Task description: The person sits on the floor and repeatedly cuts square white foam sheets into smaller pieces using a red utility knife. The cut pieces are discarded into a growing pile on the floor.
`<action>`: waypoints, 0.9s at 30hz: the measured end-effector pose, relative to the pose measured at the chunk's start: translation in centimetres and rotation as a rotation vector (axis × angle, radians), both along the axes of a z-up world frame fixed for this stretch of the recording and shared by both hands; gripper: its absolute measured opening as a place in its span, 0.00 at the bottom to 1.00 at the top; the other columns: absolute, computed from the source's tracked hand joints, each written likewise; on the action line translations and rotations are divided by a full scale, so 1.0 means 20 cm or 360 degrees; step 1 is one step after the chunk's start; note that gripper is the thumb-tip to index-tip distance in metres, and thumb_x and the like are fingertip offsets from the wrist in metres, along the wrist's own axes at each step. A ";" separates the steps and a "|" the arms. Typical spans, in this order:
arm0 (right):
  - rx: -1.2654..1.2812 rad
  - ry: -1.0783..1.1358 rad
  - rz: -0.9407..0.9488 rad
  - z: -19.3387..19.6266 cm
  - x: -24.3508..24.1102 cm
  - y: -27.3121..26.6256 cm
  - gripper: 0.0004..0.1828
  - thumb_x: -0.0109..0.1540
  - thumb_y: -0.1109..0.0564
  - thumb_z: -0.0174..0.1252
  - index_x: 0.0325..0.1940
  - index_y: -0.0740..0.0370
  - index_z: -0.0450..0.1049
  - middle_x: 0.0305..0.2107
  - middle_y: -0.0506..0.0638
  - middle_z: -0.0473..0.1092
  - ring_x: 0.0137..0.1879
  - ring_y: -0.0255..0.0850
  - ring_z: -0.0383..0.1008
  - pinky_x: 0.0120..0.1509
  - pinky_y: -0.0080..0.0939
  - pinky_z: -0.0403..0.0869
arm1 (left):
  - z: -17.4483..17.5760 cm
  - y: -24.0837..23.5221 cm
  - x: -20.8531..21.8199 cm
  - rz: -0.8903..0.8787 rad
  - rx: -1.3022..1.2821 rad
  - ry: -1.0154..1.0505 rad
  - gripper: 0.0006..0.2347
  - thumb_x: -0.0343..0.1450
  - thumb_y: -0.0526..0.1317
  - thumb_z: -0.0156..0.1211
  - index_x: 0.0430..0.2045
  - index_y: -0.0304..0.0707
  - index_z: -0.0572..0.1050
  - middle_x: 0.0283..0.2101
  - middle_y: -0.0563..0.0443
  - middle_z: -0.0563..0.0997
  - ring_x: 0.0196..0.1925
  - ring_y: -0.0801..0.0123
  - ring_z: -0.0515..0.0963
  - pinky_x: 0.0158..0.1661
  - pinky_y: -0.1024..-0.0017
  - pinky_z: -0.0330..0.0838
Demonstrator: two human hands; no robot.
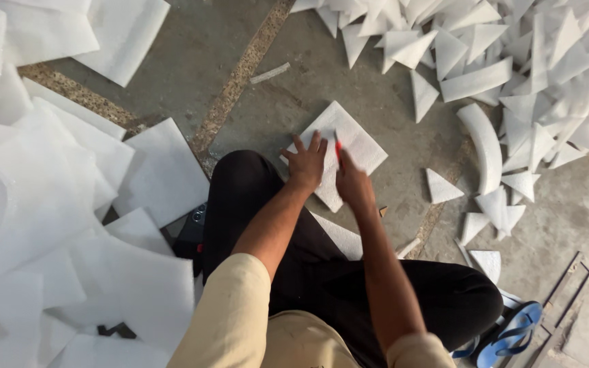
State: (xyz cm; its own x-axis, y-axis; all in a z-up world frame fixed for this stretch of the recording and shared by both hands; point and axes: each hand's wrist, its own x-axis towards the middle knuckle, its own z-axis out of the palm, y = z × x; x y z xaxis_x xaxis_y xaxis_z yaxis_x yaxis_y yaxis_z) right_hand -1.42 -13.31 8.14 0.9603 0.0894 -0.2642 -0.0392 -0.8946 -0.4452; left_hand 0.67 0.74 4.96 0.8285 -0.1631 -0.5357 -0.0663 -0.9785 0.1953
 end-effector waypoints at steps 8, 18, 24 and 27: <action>-0.0140 0.0529 -0.0073 0.29 -0.92 -0.16 0.36 0.64 0.57 0.48 0.77 0.39 0.52 0.40 0.68 0.77 0.47 0.67 0.78 0.53 0.64 0.74 | 0.04 0.00 -0.03 -0.0044 0.0064 -0.0048 0.49 0.60 0.50 0.77 0.75 0.52 0.46 0.78 0.51 0.41 0.74 0.32 0.49 0.58 0.31 0.64; 0.0140 0.0108 -0.0165 0.25 -0.80 -0.12 0.34 0.65 0.54 0.50 0.77 0.43 0.54 0.41 0.70 0.76 0.45 0.68 0.78 0.49 0.64 0.75 | -0.17 -0.01 -0.20 0.0035 -0.0022 -0.0355 0.51 0.60 0.54 0.77 0.75 0.51 0.45 0.78 0.48 0.40 0.76 0.35 0.47 0.60 0.28 0.59; 0.0025 0.0181 -0.0206 0.10 -0.39 -0.04 0.34 0.68 0.52 0.49 0.80 0.42 0.52 0.36 0.72 0.76 0.43 0.69 0.78 0.49 0.66 0.75 | 0.07 0.02 -0.02 0.0107 0.0033 0.0018 0.53 0.60 0.53 0.78 0.76 0.52 0.42 0.79 0.49 0.36 0.77 0.33 0.43 0.62 0.27 0.57; 0.0052 0.0089 -0.0126 0.06 -0.11 0.02 0.35 0.67 0.53 0.48 0.79 0.44 0.52 0.37 0.72 0.76 0.43 0.70 0.78 0.49 0.67 0.74 | 0.12 0.03 0.00 0.0086 0.0053 0.0043 0.54 0.60 0.52 0.79 0.76 0.53 0.41 0.80 0.50 0.35 0.76 0.33 0.43 0.61 0.27 0.58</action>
